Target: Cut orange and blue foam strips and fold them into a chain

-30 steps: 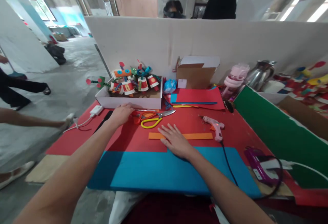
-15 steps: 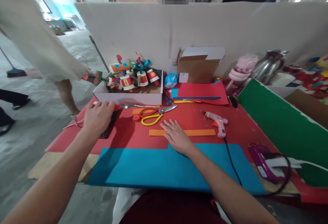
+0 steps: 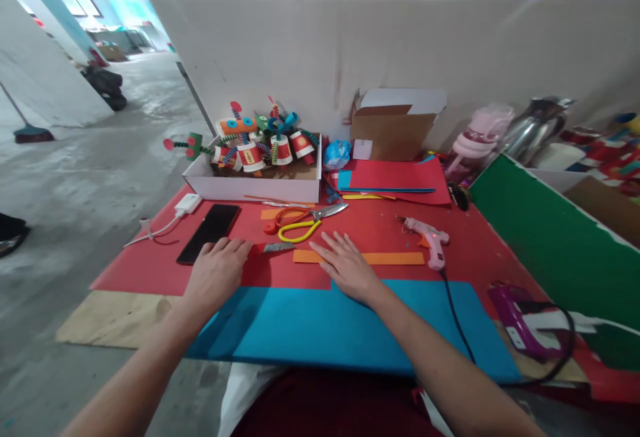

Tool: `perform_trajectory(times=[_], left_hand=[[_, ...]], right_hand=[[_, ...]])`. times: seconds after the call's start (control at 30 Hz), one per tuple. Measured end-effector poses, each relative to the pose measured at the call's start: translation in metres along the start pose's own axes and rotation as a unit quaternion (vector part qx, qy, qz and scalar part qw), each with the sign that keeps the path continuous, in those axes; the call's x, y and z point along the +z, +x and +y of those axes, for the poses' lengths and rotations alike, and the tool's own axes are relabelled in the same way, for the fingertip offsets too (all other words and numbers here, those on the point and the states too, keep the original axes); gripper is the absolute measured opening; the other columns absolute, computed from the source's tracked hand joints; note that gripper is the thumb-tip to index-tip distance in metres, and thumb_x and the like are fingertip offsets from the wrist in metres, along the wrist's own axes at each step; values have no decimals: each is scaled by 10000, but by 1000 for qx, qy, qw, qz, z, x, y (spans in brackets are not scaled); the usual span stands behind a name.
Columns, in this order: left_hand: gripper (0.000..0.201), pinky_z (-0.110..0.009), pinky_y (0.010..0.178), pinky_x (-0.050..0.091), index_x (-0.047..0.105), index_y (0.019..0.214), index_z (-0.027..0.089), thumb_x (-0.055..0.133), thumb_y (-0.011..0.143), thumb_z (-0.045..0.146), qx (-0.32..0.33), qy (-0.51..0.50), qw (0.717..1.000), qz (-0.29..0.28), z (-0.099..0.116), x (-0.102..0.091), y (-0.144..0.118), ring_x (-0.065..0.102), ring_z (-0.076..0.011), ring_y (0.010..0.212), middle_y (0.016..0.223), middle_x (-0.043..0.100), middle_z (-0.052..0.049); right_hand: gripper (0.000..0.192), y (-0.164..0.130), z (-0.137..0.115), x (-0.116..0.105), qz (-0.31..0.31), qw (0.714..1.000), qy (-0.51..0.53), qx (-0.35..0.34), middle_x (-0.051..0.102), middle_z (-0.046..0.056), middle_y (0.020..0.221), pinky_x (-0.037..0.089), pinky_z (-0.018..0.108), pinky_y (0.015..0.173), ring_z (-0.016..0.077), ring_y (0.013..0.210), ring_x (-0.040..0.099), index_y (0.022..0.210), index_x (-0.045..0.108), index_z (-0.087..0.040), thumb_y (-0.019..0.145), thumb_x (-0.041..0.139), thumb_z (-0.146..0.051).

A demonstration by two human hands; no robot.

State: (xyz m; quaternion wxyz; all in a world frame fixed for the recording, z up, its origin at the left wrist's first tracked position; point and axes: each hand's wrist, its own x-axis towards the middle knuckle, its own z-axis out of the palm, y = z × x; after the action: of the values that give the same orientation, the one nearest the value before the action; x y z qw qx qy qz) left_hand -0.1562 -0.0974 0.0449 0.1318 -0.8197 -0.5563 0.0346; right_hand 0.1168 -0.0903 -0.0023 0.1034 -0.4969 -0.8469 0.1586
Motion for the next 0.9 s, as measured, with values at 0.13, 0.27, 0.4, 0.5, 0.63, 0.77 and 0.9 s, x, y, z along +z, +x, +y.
perform_trajectory(times=[0.13, 0.27, 0.4, 0.5, 0.63, 0.77, 0.9], left_hand=[[329, -382, 714, 378, 628, 1080, 151, 388, 860, 102, 8, -8, 1000, 2, 1, 2, 0, 574, -269, 936, 1076, 660, -122], [328, -377, 728, 372, 630, 1076, 170, 390, 864, 98, 12, -9, 1000, 2, 2, 3, -1, 575, -260, 946, 1088, 664, -106], [325, -378, 725, 374, 629, 1083, 170, 394, 868, 106, 6, -6, 1000, 1, 0, 4, -3, 572, -262, 957, 1105, 664, -99], [327, -380, 720, 379, 633, 1082, 166, 394, 866, 109, 5, -5, 1000, 2, 0, 3, -4, 572, -264, 951, 1115, 660, -107], [355, -384, 730, 388, 630, 1106, 165, 392, 853, 93, 19, -13, 1000, -2, 3, 1, -4, 576, -264, 950, 1105, 662, -112], [374, -393, 755, 396, 632, 1113, 160, 392, 839, 76, 31, -25, 999, -8, 8, 1, -7, 581, -266, 961, 1125, 660, -112], [412, -392, 772, 405, 617, 1156, 175, 378, 839, 67, 45, -40, 998, -17, 12, 4, -9, 584, -259, 959, 1131, 659, -106]], right_hand=[[469, -1, -2, -3, -18, 1000, -19, -7, 239, -15, 1539, 169, 513, 1151, 271, 1427, 157, 1425, 307, -366, 966, 280, -457], [475, -1, -4, -4, -27, 999, -25, -6, 233, -24, 1541, 160, 505, 1155, 274, 1431, 139, 1423, 311, -365, 964, 262, -479], [490, -2, -4, -4, -29, 999, -26, -5, 234, -20, 1539, 147, 510, 1155, 274, 1432, 129, 1428, 299, -362, 960, 249, -499], [496, -2, -5, -5, -30, 999, -30, -6, 235, -18, 1538, 143, 515, 1154, 277, 1432, 128, 1431, 292, -362, 959, 243, -506], [499, -3, -5, -4, -25, 999, -31, -12, 227, -26, 1541, 140, 511, 1155, 286, 1432, 121, 1430, 290, -374, 957, 224, -520], [502, -4, -5, -3, -28, 999, -37, -24, 221, -48, 1542, 123, 526, 1155, 306, 1432, 103, 1424, 296, -391, 950, 223, -539], [522, -4, -4, -3, -34, 998, -41, -35, 254, -71, 1527, 95, 535, 1157, 322, 1431, 71, 1429, 295, -373, 945, 219, -552]])
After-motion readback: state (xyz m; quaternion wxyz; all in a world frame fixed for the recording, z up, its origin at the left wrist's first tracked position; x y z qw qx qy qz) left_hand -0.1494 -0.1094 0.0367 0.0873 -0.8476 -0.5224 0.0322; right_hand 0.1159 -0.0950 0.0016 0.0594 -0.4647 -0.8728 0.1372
